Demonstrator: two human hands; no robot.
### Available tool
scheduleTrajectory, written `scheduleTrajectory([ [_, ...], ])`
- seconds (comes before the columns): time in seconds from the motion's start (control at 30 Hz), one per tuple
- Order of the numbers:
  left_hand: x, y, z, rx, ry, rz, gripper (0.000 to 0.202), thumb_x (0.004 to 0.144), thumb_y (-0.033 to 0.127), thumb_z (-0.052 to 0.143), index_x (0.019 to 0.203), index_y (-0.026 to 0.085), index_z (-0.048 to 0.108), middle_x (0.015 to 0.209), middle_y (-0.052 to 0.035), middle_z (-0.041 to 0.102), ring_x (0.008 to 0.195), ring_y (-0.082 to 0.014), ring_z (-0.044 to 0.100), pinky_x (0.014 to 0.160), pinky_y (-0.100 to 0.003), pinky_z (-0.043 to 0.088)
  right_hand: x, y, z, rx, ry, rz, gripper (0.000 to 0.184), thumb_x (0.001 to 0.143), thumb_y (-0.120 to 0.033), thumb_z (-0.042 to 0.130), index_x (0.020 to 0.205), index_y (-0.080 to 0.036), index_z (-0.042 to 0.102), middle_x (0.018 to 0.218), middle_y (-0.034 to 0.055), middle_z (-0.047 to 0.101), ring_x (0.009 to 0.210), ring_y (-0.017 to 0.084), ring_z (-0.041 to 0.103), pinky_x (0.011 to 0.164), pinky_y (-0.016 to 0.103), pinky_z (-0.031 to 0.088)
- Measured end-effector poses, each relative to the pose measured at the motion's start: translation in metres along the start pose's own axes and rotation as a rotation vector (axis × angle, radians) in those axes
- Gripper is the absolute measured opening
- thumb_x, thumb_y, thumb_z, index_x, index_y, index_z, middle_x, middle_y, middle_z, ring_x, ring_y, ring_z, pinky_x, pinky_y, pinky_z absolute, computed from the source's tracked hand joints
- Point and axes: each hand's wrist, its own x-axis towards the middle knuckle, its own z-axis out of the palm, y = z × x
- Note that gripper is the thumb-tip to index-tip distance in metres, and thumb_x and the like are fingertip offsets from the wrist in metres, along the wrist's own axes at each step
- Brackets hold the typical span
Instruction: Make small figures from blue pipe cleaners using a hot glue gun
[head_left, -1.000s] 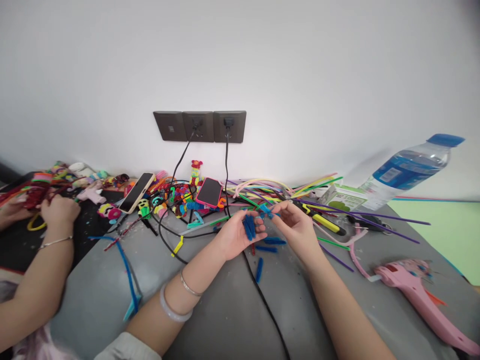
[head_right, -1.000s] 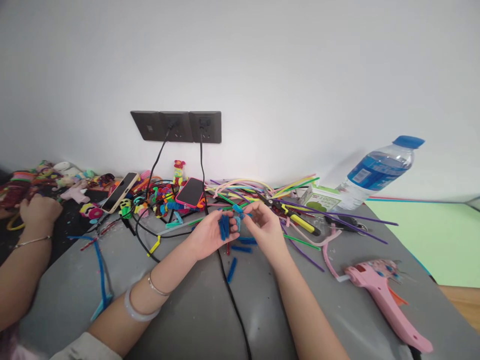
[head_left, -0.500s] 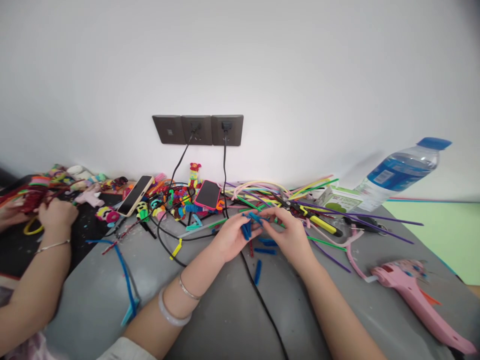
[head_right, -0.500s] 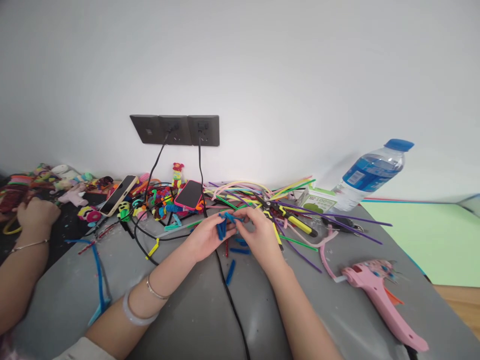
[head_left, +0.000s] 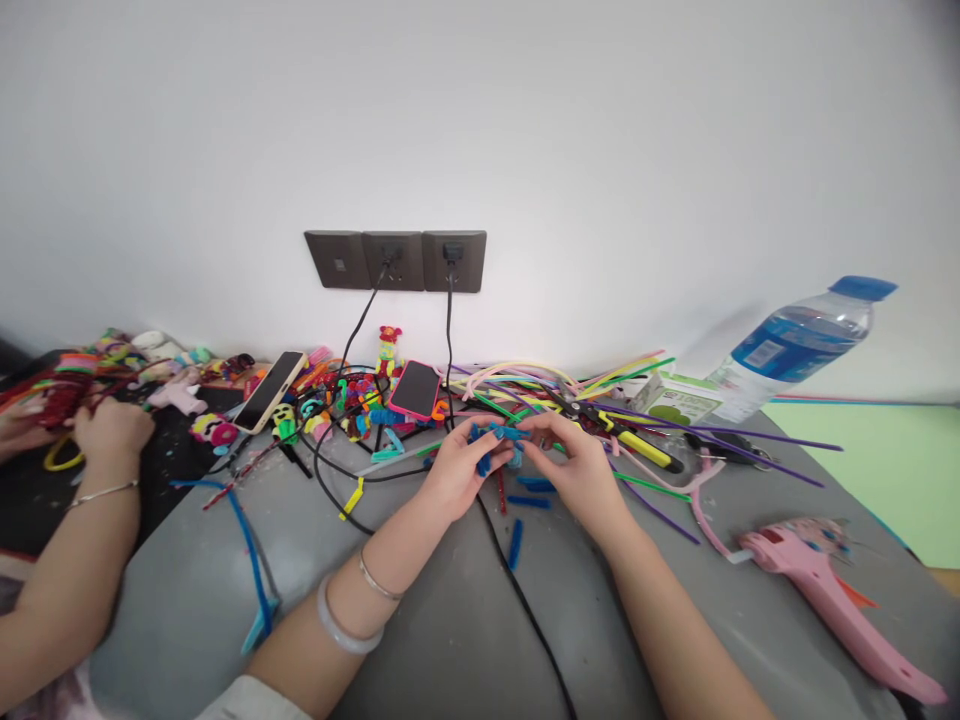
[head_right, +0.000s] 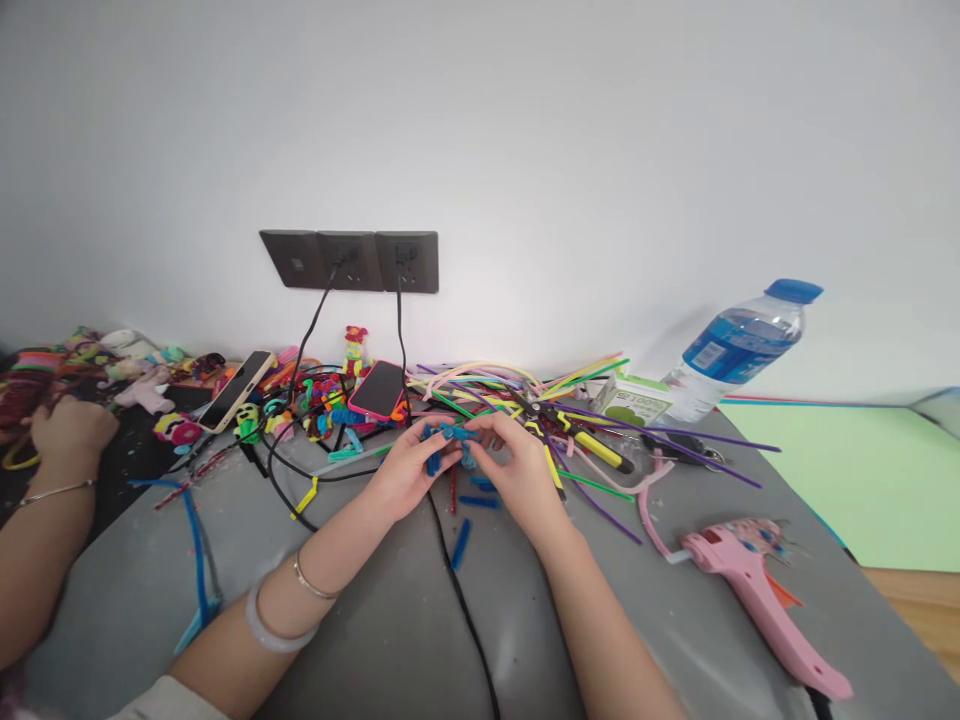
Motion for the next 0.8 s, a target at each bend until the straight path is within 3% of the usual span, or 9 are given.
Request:
scheduleTrajectory([
  [0.23,-0.0011,-0.0004,0.0011,0.019,-0.03,-0.037,0.031,0.059,0.02,0.09,0.078,0.013,0.066,0.076,-0.0024,0.07,0.076,-0.0133,0.068,0.076,-0.026,0.055,0.0005,0.0017,0.0017,0.029,0.036,0.031,0.004,0.083,-0.021,0.061,0.086,-0.021,0.063,0.079,0.0024,0.066,0.07,0.018,0.058,0.065,0.03,0.047],
  [0.6,-0.0019,-0.0013,0.0015,0.185,-0.038,0.069,0.039,0.057,0.033,0.09,0.079,0.015,0.064,0.072,0.0007,0.065,0.066,-0.0107,0.062,0.063,-0.023,0.052,0.0006,-0.0025,0.0014,0.155,-0.114,0.156,0.011,0.086,-0.031,0.061,0.082,-0.021,0.058,0.071,0.0005,0.058,0.064,0.016,0.054,0.059,0.028,0.044],
  [0.8,-0.004,-0.0007,0.0019,0.297,-0.109,-0.036,0.036,0.059,0.033,0.088,0.077,0.014,0.064,0.064,0.0019,0.061,0.055,-0.0087,0.057,0.06,-0.024,0.047,0.0025,0.0016,-0.0064,0.159,0.008,0.162,0.013,0.088,-0.033,0.059,0.082,-0.022,0.056,0.072,-0.0004,0.054,0.063,0.015,0.052,0.059,0.027,0.043],
])
